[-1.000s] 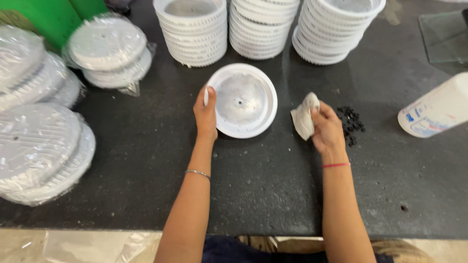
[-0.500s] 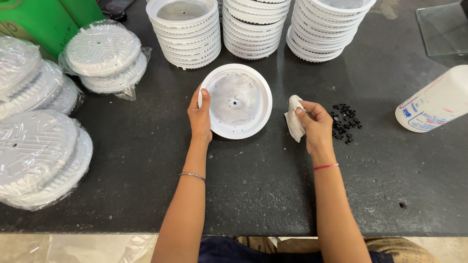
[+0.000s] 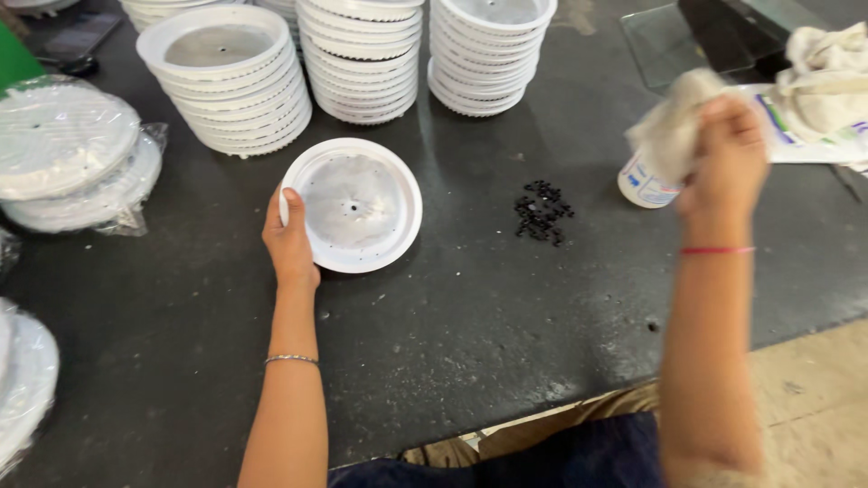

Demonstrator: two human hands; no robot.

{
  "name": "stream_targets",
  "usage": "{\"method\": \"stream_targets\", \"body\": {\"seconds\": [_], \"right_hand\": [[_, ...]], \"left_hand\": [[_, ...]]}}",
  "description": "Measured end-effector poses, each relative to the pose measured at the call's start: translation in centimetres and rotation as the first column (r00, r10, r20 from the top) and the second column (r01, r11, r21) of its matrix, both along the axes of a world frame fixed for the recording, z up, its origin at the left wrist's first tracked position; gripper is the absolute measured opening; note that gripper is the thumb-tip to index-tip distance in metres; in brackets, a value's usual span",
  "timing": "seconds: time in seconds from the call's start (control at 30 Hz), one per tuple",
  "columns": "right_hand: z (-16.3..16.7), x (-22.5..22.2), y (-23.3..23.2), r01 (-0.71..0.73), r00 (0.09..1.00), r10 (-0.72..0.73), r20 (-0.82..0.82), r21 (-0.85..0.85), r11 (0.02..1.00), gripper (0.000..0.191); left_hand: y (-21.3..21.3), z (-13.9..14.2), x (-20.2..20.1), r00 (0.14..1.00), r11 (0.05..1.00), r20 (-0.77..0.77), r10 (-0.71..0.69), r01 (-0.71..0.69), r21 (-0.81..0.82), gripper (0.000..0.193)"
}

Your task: The person unwraps a white plastic circular part, inserts small black pieces into its holes, then wipes the interior surface with a cloth soaked in liquid from a bottle. The person repeats this cleaning process on multiple parts, stacking them after each wipe.

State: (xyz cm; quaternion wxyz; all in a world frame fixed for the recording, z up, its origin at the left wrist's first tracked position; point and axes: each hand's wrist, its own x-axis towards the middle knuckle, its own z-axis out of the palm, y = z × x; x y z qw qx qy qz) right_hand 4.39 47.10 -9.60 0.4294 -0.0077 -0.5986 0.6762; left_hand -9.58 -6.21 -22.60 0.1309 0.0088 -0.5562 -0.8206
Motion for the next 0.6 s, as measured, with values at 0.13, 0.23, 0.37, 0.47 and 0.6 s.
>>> {"method": "stream_targets", "body": {"seconds": [0.13,0.23,0.37,0.47,0.6], "right_hand": [[4.8,2.9,5.7,-0.045,0.997,0.056,0.052,-0.187,0.981,0.007],[6.2,3.7,7.3,-0.004,0.987,0.050,0.150,-0.292,0.956,0.010],[6.8,3.5,8.6,0.121,0.978,-0.096,0.183,-0.130,0.984,0.007],[7.0,2.1,8.3,0.375,0.911,-0.408,0.061,0.288,0.881,0.005],[6.9,-0.2,6.1,0.547,0.781,-0.605,-0.156,0.640,0.540,0.006]], "left_hand": [[0.2,0.5,0.3,1.000,1.000,-0.029,-0.007,0.007,-0.001,0.057],[0.2,1.0,0.8,0.999,1.000,-0.045,-0.029,0.029,-0.005,0.058],[0.2,1.7,1.3,0.999,0.999,0.000,-0.035,0.035,-0.035,0.062],[0.2,2.3,1.6,0.999,0.999,0.013,-0.042,0.042,-0.033,0.065],[0.3,2.7,1.9,0.998,0.998,-0.018,-0.060,0.060,-0.036,0.065]]}}
